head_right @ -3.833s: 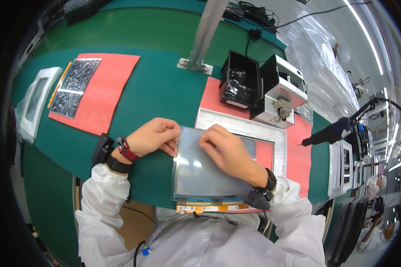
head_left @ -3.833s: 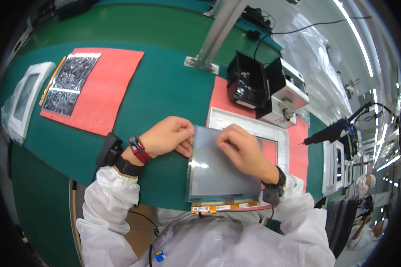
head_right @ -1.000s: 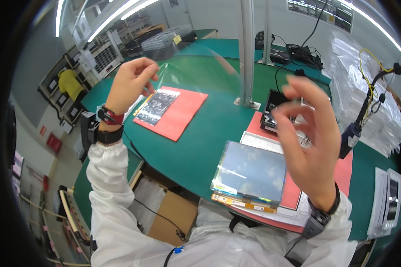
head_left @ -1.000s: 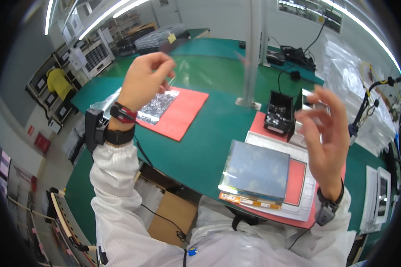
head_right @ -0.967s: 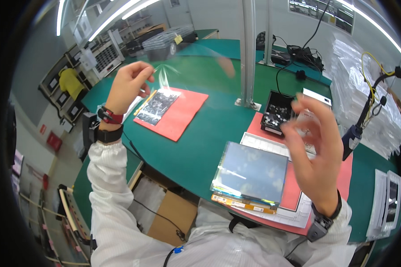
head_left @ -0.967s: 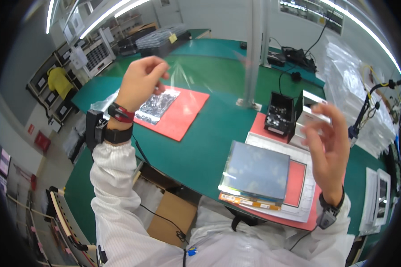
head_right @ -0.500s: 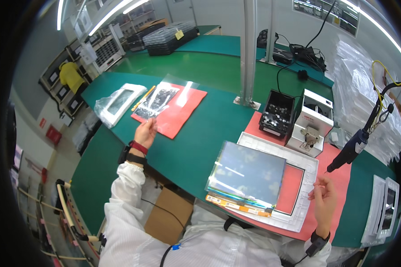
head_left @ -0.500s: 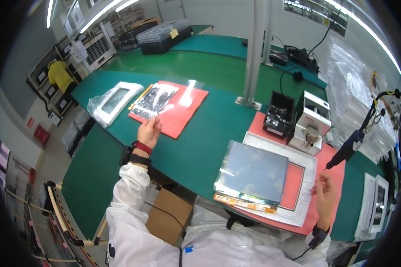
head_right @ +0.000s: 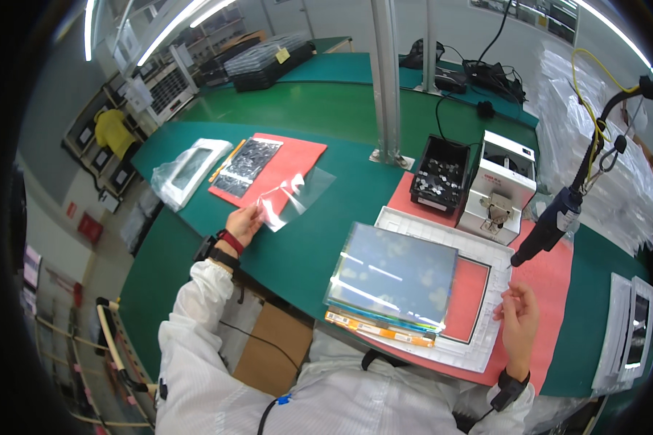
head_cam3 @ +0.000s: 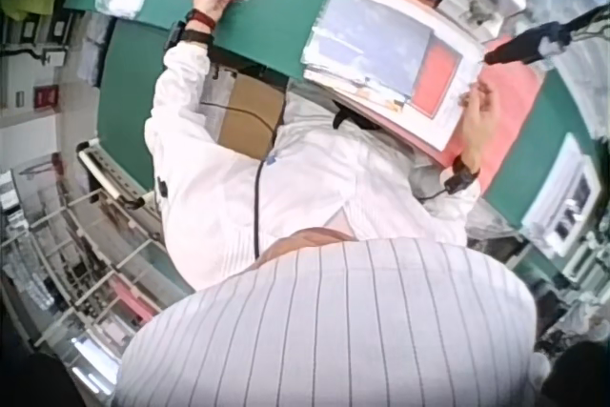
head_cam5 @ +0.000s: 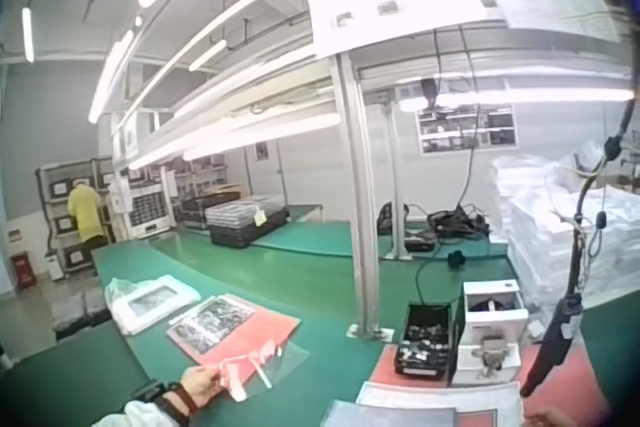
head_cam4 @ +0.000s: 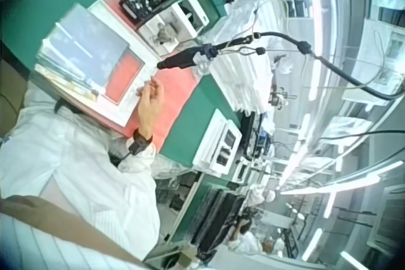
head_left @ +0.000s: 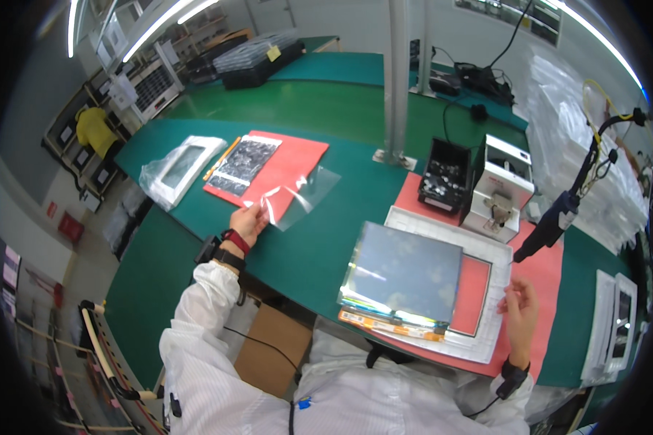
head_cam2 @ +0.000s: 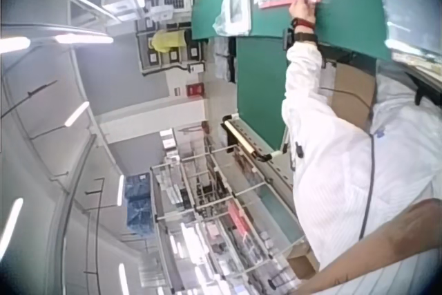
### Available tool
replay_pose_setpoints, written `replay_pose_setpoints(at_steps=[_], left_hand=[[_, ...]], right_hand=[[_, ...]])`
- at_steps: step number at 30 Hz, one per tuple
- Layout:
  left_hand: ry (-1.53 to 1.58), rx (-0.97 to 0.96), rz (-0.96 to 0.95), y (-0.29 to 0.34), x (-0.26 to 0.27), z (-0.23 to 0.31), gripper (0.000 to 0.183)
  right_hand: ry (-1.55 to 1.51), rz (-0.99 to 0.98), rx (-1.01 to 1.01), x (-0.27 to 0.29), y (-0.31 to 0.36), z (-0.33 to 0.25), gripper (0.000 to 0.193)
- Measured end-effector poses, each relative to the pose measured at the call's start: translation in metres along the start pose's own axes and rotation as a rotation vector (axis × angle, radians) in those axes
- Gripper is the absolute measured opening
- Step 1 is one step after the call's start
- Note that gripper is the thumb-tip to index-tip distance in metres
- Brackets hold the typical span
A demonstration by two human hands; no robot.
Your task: Assembling components of a screen or electronic panel on a production line.
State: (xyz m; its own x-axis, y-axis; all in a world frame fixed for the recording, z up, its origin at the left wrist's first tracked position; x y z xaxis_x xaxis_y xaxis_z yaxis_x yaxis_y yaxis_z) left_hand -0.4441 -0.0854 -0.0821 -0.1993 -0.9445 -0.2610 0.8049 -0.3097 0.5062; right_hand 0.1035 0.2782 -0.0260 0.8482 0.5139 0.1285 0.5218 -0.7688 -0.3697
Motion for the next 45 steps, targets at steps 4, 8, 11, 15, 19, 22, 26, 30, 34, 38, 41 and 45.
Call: replay_pose_setpoints(at_steps=[4, 8, 11, 15, 19, 22, 26, 30, 34, 38, 41, 45], left_hand=[[-0.16, -0.027, 0.048, -0.001, 0.0, 0.008, 0.025], [-0.357, 0.002, 0.073, 0.008, -0.003, 0.019, 0.037], [-0.706, -0.048, 0.191, 0.021, -0.005, 0.044, 0.043], [-1.151, -0.386, 0.299, 0.065, -0.023, 0.058, 0.038], [-0.923, 0.035, -0.343, 0.13, -0.096, -0.018, 0.037], [-0.849, 0.262, -0.564, 0.158, -0.122, -0.07, 0.043], [-0.851, 0.384, -0.659, 0.149, -0.131, -0.098, 0.048], [-0.752, 0.294, -0.632, 0.152, -0.139, -0.087, 0.046], [-0.635, 0.042, -0.713, 0.191, -0.17, -0.053, 0.059], [-0.529, -0.074, -0.914, 0.229, -0.207, -0.046, 0.083], [-0.497, -0.161, -1.007, 0.262, -0.227, -0.05, 0.092], [-0.47, -0.266, -1.181, 0.297, -0.248, -0.065, 0.093]], right_hand=[[-0.017, -0.003, 0.004, -0.001, 0.0, 0.0, 0.023], [-0.011, 0.003, -0.004, 0.0, 0.0, 0.0, 0.021], [-0.012, 0.02, -0.001, 0.002, 0.0, 0.0, 0.02], [0.007, 0.036, -0.065, 0.002, 0.001, 0.004, 0.019], [0.04, 0.034, -0.011, 0.005, 0.001, -0.008, 0.02], [0.071, -0.015, 0.022, -0.007, 0.004, -0.037, 0.02], [0.194, -0.12, -0.013, -0.031, 0.019, -0.092, 0.02], [0.36, -0.311, 0.193, -0.061, 0.011, -0.136, 0.022], [0.401, -0.394, 0.375, -0.101, -0.013, -0.167, 0.023], [0.653, -0.379, 0.542, -0.138, -0.04, -0.186, 0.027], [0.865, -0.518, 0.493, -0.159, -0.048, -0.199, 0.037], [0.873, -0.369, 0.807, -0.157, -0.042, -0.225, 0.037]])
Point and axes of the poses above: each hand's wrist, its own y-axis away from the middle knuckle, its own x-axis out of the back of the hand, z = x × y, the point moved 7 cm from there along -y, towards the middle knuckle, and after that the axes turned 14 degrees about x, right-handed, at the moved point
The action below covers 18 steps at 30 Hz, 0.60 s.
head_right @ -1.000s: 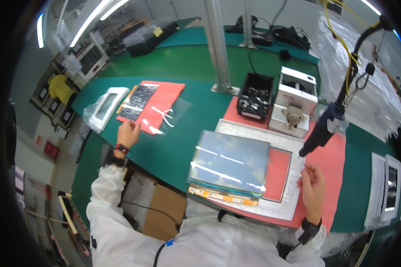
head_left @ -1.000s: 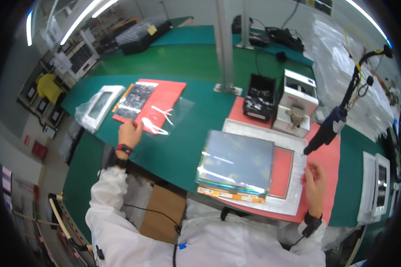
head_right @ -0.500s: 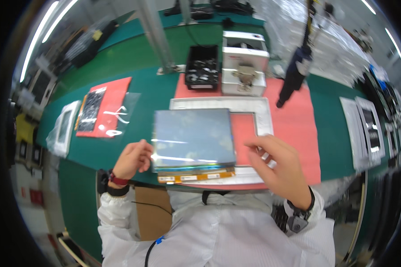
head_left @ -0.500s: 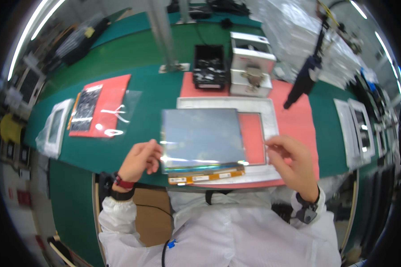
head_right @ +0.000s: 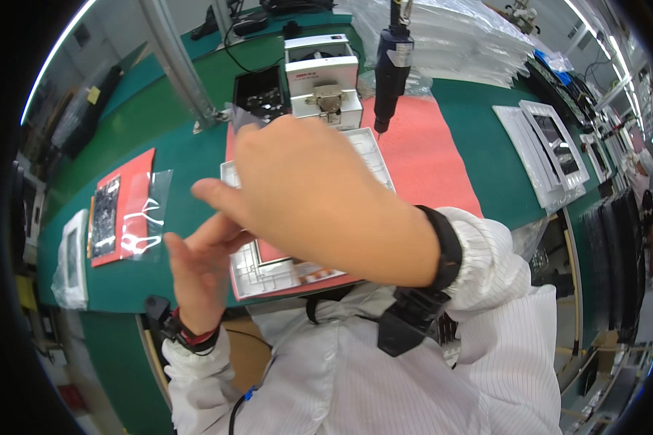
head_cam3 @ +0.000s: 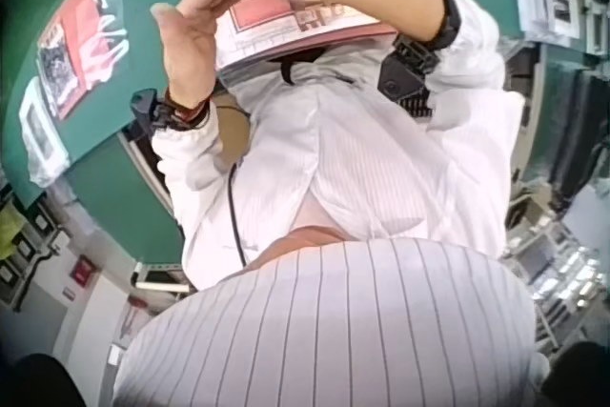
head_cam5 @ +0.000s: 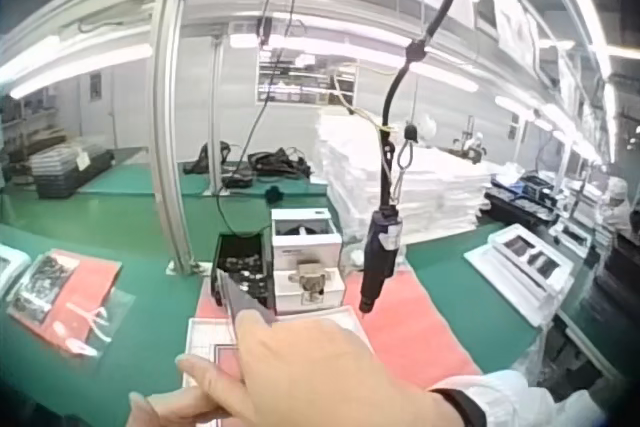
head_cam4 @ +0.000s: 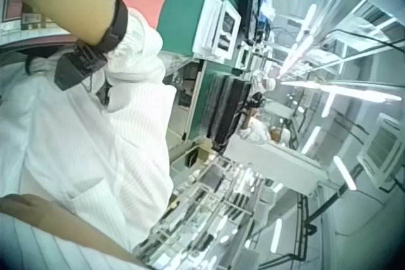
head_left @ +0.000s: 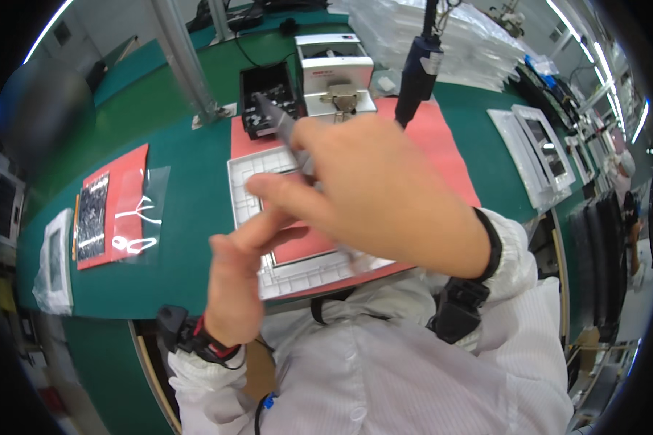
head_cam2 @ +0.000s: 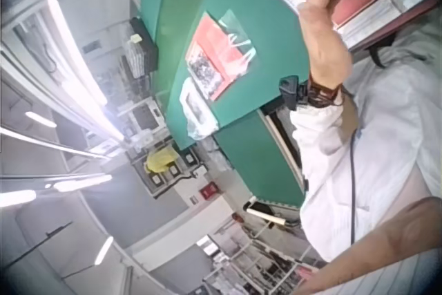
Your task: Assembling components of a screen or electronic panel on a production line.
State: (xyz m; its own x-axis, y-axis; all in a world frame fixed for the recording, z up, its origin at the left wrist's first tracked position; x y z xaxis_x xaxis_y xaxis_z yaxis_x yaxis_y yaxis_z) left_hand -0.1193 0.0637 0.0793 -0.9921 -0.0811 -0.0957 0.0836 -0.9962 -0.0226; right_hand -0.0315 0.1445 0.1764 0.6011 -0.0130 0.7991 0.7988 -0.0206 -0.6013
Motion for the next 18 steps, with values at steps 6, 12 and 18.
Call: replay_pose_setpoints(at_steps=[6, 12, 18], left_hand=[[0.006, -0.124, -0.135, -0.011, -0.03, 0.002, 0.067], [0.027, -0.113, -0.015, -0.022, -0.012, 0.001, 0.052], [-0.067, -0.049, 0.478, -0.006, 0.098, -0.039, 0.028]], right_hand=[[-0.125, -0.202, -0.43, 0.009, 0.017, 0.037, 0.022], [0.056, -0.085, -0.342, 0.047, 0.015, 0.042, 0.014], [-0.403, 0.243, -0.587, 0.085, 0.039, 0.039, 0.016]])
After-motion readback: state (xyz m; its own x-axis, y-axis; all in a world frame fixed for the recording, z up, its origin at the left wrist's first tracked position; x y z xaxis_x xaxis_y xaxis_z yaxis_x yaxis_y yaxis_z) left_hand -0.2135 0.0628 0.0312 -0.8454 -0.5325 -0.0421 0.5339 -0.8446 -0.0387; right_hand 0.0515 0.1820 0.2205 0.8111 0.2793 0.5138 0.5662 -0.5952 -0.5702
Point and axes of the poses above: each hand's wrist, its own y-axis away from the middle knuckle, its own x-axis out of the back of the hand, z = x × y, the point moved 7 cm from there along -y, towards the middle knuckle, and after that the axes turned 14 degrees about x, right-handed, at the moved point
